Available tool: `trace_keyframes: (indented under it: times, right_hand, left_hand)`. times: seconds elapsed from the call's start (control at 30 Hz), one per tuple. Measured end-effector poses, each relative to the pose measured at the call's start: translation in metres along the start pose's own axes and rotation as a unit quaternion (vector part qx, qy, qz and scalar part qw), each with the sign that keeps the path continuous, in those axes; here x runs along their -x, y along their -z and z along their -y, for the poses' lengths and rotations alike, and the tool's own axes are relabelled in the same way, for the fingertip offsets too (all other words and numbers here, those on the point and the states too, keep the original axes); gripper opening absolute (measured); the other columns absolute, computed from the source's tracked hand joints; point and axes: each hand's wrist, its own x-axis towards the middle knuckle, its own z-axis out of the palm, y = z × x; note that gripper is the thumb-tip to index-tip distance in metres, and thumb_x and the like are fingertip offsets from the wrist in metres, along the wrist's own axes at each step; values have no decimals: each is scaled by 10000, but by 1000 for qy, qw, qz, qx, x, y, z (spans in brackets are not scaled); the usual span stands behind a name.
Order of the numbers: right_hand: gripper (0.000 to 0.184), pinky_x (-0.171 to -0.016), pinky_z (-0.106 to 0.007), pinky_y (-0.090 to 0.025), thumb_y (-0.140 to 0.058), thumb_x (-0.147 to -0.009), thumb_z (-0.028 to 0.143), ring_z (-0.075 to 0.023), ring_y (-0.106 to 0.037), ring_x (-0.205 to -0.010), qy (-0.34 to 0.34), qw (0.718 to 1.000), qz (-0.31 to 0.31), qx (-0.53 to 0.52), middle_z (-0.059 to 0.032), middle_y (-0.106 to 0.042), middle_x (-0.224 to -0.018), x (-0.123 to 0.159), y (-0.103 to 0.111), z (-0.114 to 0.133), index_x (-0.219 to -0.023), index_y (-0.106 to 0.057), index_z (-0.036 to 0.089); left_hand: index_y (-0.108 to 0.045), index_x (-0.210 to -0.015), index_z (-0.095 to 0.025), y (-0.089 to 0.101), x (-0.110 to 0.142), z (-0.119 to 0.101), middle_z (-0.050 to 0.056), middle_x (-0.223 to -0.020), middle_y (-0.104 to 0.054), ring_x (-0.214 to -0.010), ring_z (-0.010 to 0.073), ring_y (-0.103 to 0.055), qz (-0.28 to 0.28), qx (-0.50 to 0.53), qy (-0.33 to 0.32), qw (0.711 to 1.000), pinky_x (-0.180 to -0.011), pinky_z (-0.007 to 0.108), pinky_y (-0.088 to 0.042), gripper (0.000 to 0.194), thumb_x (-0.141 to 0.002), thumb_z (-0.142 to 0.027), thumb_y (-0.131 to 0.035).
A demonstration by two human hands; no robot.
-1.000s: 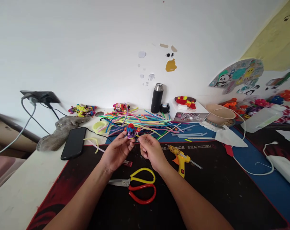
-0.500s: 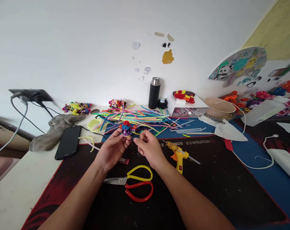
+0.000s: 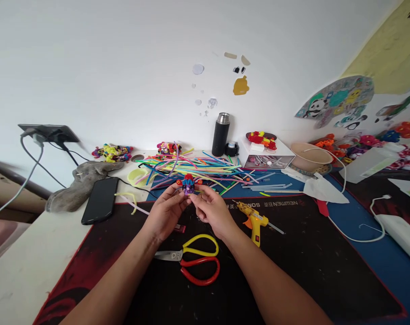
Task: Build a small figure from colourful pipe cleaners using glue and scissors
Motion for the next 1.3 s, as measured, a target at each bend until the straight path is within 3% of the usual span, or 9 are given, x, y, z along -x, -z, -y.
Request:
trace_keyframes:
  times: [0.5,0.67,0.8,0.97,1.3]
  right_hand:
    - [544,-399,-213,-137,-928,-721,489,-61,-360,-408,-17,1000,3,-20,108,-498,-554,-2,2,1,-1098,-698,172]
    - [525,-416,-219,-126,-928,-724,494,-54,-350,-408,-23,999,1,-40,104,-489,-565,-1,4,3,-1070,-702,170]
    - [488,-425,-225,-121,-927,-742,487,-48,-355,-416,-20,999,9,-44,95,-493,-598,-2,6,2,-1058,-729,171]
    - [504,-434,-231,-115,-932,-742,489,-52,-351,-417,-22,999,3,-33,97,-486,-595,-3,8,-2,-1080,-730,175]
    - [507,-448,-239,-138,-933,-754,490,-59,-347,-426,-22,1000,-4,-7,103,-480,-567,-4,9,-7,-1080,-703,176]
  left_hand:
    - [-799,-969,-171,0,2,4,19,-929,-777,-836,158,-736,25,-43,-21,999,-806,277,-634,358,-674,-152,-1001]
    - [-805,-991,-169,-2,4,0,43,-936,-789,-854,186,-748,37,-50,-28,998,-767,288,-615,329,-717,-231,-976]
    - [-801,-1057,-145,-1,3,-2,65,-958,-791,-878,192,-744,14,-51,-38,998,-778,300,-601,410,-745,-345,-976]
    - [-794,-997,-150,-1,2,-4,46,-925,-776,-854,170,-725,-21,-67,-44,997,-763,280,-576,484,-683,-440,-1021]
    - [-741,-899,-164,-2,3,-3,41,-899,-761,-824,174,-712,-47,-93,-47,993,-733,282,-549,490,-646,-460,-1039]
